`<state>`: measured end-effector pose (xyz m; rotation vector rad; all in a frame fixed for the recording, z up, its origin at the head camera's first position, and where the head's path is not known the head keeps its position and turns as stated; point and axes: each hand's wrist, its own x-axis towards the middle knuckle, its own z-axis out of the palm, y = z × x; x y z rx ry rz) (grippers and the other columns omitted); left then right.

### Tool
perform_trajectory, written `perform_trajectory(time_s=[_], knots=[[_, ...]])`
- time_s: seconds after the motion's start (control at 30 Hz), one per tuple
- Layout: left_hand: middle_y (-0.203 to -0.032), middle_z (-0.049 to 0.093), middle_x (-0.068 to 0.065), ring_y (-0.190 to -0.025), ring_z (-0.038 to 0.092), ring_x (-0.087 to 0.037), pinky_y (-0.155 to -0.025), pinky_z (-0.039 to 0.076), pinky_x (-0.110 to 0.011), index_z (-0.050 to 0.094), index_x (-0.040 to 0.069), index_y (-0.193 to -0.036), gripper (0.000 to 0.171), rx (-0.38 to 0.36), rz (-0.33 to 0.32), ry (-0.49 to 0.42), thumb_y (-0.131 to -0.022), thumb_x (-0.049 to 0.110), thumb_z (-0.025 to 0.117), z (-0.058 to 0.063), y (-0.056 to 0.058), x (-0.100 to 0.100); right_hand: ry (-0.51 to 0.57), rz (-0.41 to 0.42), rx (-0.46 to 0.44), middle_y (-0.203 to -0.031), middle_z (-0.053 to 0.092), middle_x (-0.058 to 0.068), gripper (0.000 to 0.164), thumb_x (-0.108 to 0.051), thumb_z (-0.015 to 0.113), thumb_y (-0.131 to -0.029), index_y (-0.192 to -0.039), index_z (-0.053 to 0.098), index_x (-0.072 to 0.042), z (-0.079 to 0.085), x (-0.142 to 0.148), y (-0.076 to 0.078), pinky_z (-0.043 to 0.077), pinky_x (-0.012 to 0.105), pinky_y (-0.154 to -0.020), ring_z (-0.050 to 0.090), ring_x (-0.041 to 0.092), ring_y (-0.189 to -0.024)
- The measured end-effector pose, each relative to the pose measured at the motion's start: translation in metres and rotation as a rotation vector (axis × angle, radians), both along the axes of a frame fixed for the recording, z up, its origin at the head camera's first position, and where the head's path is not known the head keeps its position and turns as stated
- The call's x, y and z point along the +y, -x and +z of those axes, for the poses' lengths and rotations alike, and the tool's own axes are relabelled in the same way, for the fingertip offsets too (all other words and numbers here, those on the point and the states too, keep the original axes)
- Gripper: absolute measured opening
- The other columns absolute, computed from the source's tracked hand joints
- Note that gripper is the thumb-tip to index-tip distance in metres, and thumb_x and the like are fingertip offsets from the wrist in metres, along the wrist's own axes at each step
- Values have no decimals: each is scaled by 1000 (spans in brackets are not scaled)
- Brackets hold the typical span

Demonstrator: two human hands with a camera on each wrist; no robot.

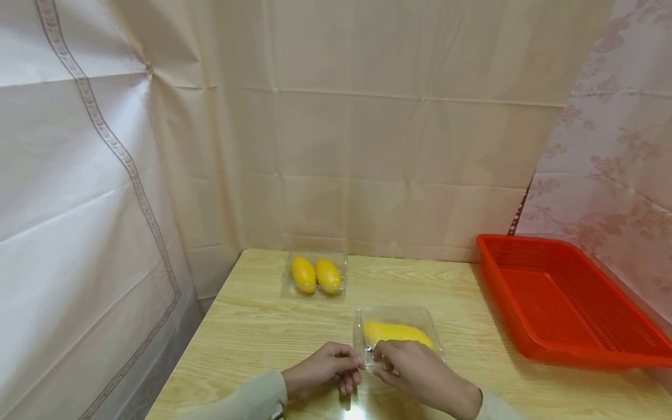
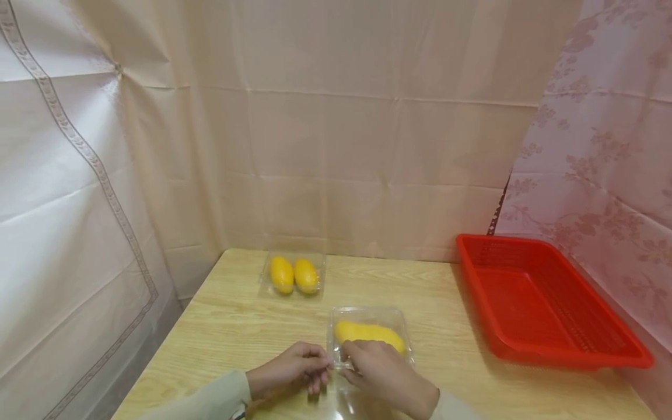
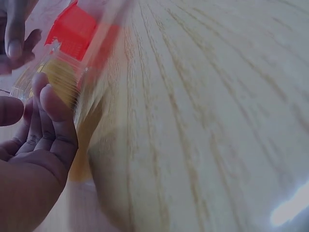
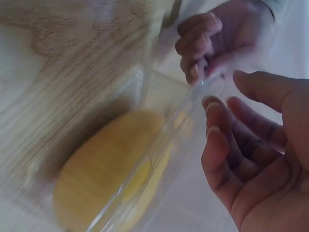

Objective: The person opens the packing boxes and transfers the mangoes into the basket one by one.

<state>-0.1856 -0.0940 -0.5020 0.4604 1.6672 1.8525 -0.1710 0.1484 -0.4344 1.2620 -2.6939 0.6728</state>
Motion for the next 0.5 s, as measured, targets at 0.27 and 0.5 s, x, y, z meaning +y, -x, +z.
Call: perform_trajectory(time_s=[0.27, 0.5], knots=[[-84, 68, -5, -65, 60, -10, -59, 54, -22, 62, -1, -99, 14, -11, -7, -10, -105, 11, 56, 1, 1, 3, -87, -16, 230, -78, 63, -12, 19, -19, 84, -87, -94, 67, -15, -8, -17, 0, 43, 18, -54, 49, -3, -62], [-81, 68, -6, -62, 59, -9, -56, 53, -21, 61, -1, -97, 12, 7, 10, -28, -104, 9, 59, -2, 2, 4, -230, -12, 403, -72, 54, -10, 20, -12, 84, -84, -85, 65, -16, -15, -24, -2, 40, 19, -49, 49, 2, -60]])
